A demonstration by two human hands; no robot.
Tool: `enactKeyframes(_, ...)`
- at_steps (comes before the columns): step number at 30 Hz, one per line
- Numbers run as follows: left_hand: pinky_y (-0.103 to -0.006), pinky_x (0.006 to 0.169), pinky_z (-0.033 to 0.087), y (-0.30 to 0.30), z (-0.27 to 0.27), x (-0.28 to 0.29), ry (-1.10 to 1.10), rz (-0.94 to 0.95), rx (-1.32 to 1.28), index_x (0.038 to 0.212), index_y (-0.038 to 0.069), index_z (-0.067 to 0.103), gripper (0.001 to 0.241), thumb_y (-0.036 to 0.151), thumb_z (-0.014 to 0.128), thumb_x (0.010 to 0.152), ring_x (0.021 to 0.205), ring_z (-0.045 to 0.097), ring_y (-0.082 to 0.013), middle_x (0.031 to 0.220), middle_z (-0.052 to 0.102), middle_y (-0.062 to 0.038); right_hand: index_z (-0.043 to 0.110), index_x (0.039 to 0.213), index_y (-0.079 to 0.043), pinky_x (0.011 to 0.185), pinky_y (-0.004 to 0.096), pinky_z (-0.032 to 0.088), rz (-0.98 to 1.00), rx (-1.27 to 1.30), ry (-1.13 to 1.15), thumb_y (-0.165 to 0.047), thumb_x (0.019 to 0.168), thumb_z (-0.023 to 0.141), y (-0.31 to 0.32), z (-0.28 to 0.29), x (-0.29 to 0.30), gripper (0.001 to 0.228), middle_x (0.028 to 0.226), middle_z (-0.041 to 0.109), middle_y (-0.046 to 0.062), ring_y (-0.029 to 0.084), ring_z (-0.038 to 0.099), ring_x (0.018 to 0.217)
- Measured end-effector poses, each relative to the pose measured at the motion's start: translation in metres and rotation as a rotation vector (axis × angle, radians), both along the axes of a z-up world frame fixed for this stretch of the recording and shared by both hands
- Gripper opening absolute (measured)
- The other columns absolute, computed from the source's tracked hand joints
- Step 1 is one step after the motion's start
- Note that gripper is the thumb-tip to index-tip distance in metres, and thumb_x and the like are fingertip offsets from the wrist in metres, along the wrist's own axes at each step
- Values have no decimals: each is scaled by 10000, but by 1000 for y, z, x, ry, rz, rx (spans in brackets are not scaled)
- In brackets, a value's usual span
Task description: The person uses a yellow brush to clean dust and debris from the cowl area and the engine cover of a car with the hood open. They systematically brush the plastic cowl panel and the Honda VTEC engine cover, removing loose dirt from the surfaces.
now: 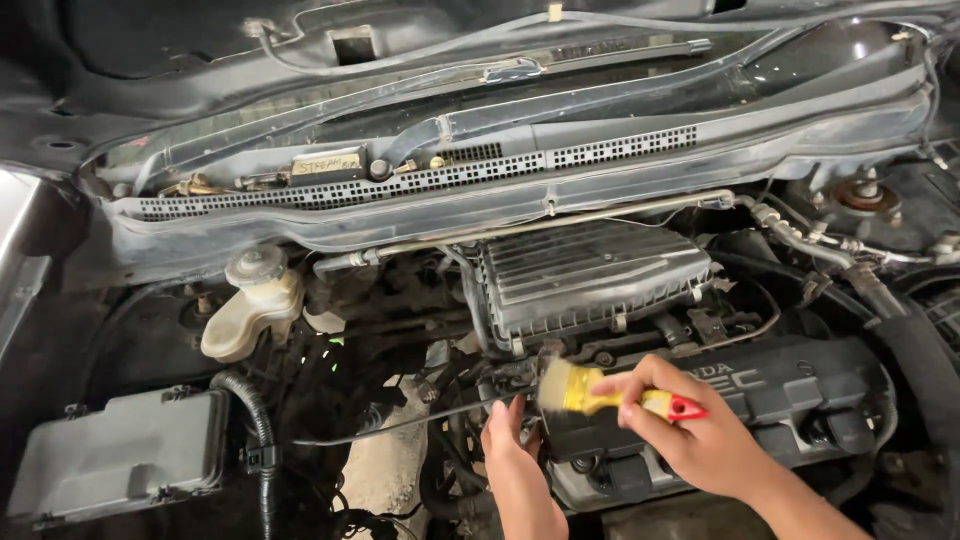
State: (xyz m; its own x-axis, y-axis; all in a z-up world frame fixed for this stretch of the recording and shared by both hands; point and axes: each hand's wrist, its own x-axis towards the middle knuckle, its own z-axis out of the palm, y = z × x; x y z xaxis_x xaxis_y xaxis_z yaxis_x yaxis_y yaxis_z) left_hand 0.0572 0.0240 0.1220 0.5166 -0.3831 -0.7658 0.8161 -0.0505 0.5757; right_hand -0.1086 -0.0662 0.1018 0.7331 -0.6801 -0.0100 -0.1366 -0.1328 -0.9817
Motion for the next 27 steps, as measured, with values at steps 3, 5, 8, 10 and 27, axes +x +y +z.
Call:
enactKeyframes(3, -362, 1011, 499, -2, 3, -3, -18, -17, 7, 1444, 99, 625, 526, 385, 435, 1045, 1252, 623, -232, 1465, 650, -33, 603, 825, -114, 699, 338, 601, 7, 27, -5, -201, 914, 649, 3, 6, -2, 133, 1129, 892, 150, 178, 705, 675)
enactKeyframes(5, -361, 1023, 497, -5, 2, -3, -41, -22, 12, 1425, 100, 624, 504, 378, 443, 1046, 1262, 622, -226, 1455, 656, -36, 609, 800, -129, 727, 331, 607, 16, -10, 51, -192, 887, 659, 9, 17, -2, 119, 1109, 920, 121, 168, 755, 723)
enactKeyframes(8, -359, 1040, 494, -5, -2, -4, -69, -22, 27, 1397, 101, 623, 472, 368, 455, 1047, 1277, 620, -218, 1440, 665, -42, 618, 762, -151, 768, 322, 616, 37, -57, 141, -178, 847, 674, 21, 32, 1, 106, 1077, 962, 77, 151, 831, 795)
enactKeyframes(10, -358, 1052, 491, -7, -4, -3, -94, -22, 31, 1378, 101, 622, 450, 362, 462, 1047, 1287, 619, -212, 1430, 671, -46, 624, 736, -166, 796, 315, 622, 51, -96, 194, -170, 820, 685, 26, 42, 3, 103, 1056, 990, 47, 139, 881, 843)
enactKeyframes(27, -311, 1053, 454, -6, -17, -7, -119, -2, 49, 1344, 106, 653, 430, 348, 517, 1015, 1277, 646, -193, 1390, 725, -49, 872, 972, -308, 1131, 400, 409, 146, -458, 430, -359, 929, 643, 38, 48, -3, 238, 1396, 787, -120, 88, 709, 1314)
